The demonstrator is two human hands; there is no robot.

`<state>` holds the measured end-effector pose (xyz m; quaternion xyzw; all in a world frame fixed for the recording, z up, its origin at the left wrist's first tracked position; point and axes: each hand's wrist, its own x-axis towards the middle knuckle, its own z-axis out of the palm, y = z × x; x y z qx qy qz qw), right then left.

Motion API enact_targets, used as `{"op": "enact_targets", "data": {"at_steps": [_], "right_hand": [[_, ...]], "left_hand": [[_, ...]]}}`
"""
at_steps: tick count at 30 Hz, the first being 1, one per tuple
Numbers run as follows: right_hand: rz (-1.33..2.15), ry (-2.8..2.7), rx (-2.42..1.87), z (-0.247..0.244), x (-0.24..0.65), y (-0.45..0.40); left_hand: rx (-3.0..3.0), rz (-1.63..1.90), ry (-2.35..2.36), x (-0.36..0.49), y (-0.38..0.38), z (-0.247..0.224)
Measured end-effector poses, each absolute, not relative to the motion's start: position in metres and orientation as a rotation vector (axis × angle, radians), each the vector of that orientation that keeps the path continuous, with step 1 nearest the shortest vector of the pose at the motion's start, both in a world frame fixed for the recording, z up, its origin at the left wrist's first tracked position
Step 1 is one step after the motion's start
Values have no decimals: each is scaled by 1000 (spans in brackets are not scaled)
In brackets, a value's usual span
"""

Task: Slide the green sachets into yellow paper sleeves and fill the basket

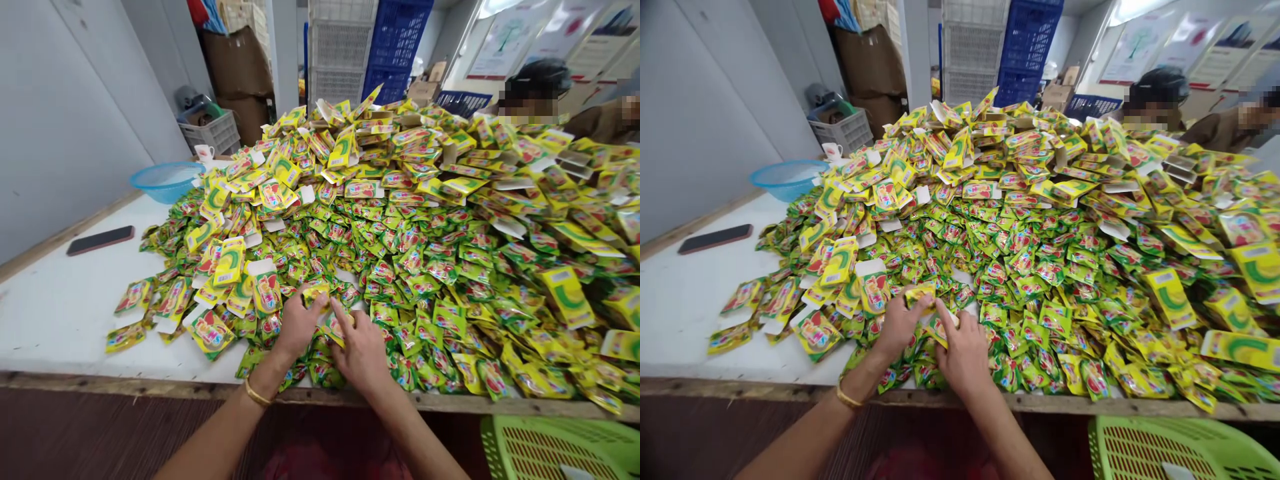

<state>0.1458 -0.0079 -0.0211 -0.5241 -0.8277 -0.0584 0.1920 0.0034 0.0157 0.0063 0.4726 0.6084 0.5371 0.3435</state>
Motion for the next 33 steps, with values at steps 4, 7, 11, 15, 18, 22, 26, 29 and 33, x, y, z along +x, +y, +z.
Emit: {"op": "enact_targets", "data": {"at_steps": [4, 7, 11, 15, 18, 22, 26, 29, 33], "right_hand": [[-139, -2202, -1531, -26, 142, -8], [-123, -2175, -1516, -32, 142, -7], [-152, -2142, -1489, -40, 143, -6], [-149, -2161, -1446, -43, 142, -4], [-114, -2153, -1451, -44, 143, -4], [-124, -2123, -1508, -46, 145, -5], [-186, -2189, -1389, -45, 145, -6], [-228, -2196, -1329, -45, 145, -6], [-206, -2141, -1343, -46, 146, -4]], "left_hand": [[1394, 1265, 1636, 6, 15, -7], [1519, 1087, 1521, -3, 16, -5], [1652, 886, 1405, -14, 17, 8], [1719, 888, 1524, -13, 17, 15], [1661, 938, 1614, -10, 17, 13], [1640, 959, 1613, -11, 17, 15], [1922, 694, 1487, -12, 22, 25], [1997, 514, 1450, -9, 31, 33], [1919, 638, 1493, -10, 36, 36]]}}
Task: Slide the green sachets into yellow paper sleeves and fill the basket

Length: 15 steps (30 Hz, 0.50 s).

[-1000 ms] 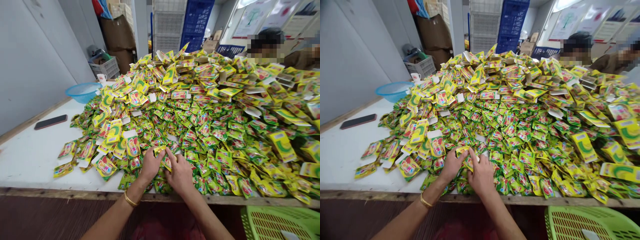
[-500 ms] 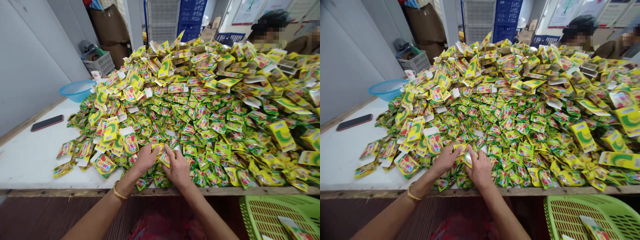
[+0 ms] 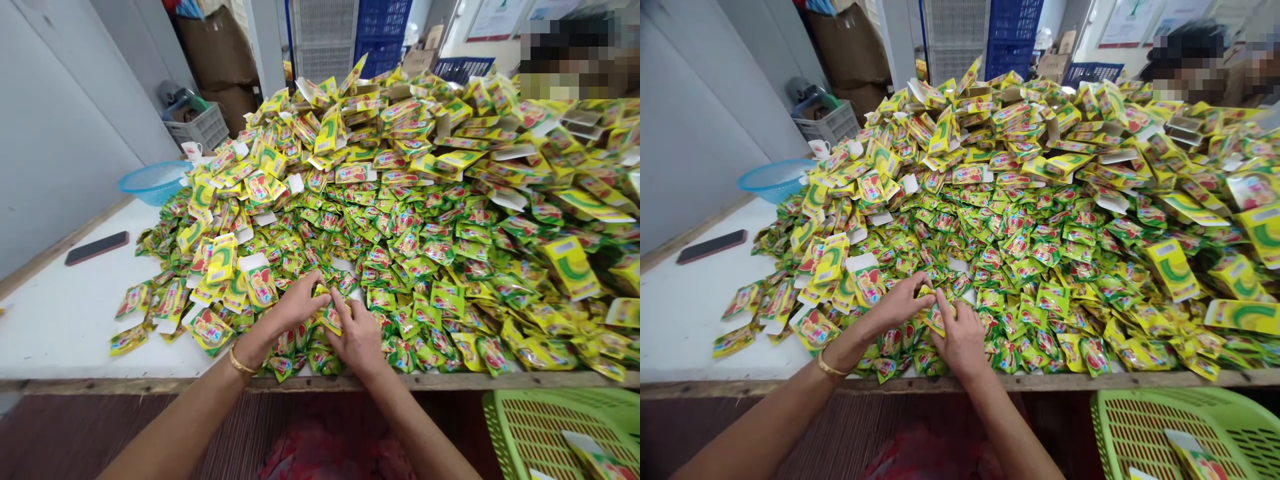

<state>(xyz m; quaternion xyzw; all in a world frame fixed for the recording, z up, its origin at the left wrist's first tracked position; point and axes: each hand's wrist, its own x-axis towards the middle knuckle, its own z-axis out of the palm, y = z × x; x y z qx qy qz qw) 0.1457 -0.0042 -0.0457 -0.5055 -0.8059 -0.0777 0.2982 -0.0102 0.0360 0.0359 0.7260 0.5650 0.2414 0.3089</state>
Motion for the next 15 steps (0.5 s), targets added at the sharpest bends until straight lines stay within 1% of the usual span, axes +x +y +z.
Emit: {"op": "enact_targets", "data": {"at_steps": [4, 7, 11, 15], "right_hand": [[-141, -2115, -1324, -46, 145, -3], [-179, -2169, -1290, -47, 144, -3], [-199, -2186, -1282, -48, 145, -4], [-139, -2122, -1336, -48, 146, -5]], "left_hand": [[1969, 622, 1339, -23, 33, 33], [2033, 614, 1455, -25, 30, 30], [1972, 670, 1594, -12, 24, 30], [1804, 729, 1486, -7, 18, 32]]}}
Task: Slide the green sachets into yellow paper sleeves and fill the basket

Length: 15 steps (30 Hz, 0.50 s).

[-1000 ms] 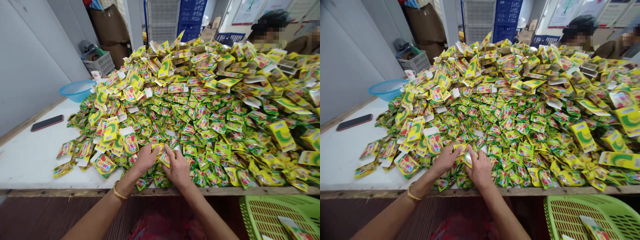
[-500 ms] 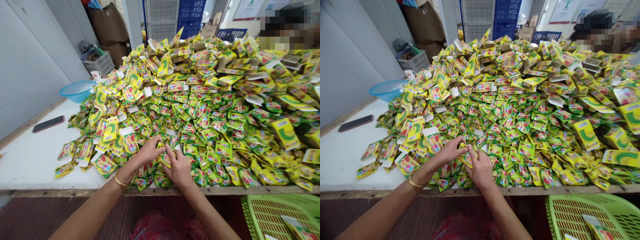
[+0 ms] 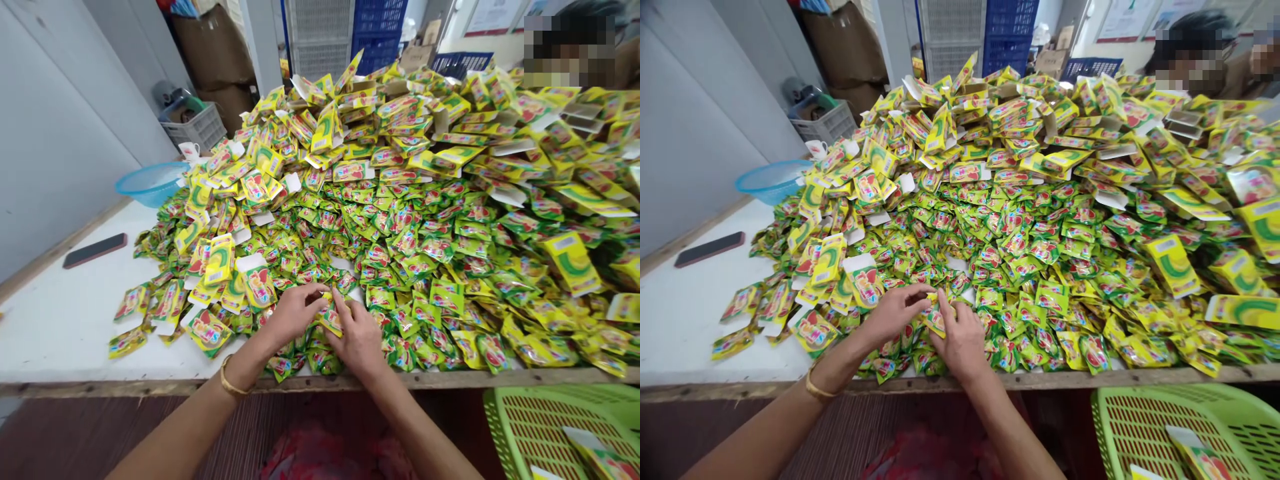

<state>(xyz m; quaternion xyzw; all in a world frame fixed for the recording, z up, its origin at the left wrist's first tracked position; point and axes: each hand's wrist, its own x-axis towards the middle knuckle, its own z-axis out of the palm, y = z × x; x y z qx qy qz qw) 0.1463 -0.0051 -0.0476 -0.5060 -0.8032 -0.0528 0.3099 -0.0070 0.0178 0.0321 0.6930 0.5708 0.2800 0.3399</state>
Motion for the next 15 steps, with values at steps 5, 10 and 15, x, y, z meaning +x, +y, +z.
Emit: {"op": "enact_targets", "data": {"at_steps": [5, 10, 15], "right_hand": [[-116, -2147, -1352, -47, 144, -5], [-143, -2163, -1324, -47, 147, -5], [-191, -2206, -1281, -45, 147, -7]], "left_hand": [[1678, 856, 1587, -13, 12, 26], [1823, 733, 1588, -8, 5, 26], [1615, 764, 1488, -2, -9, 23]]}}
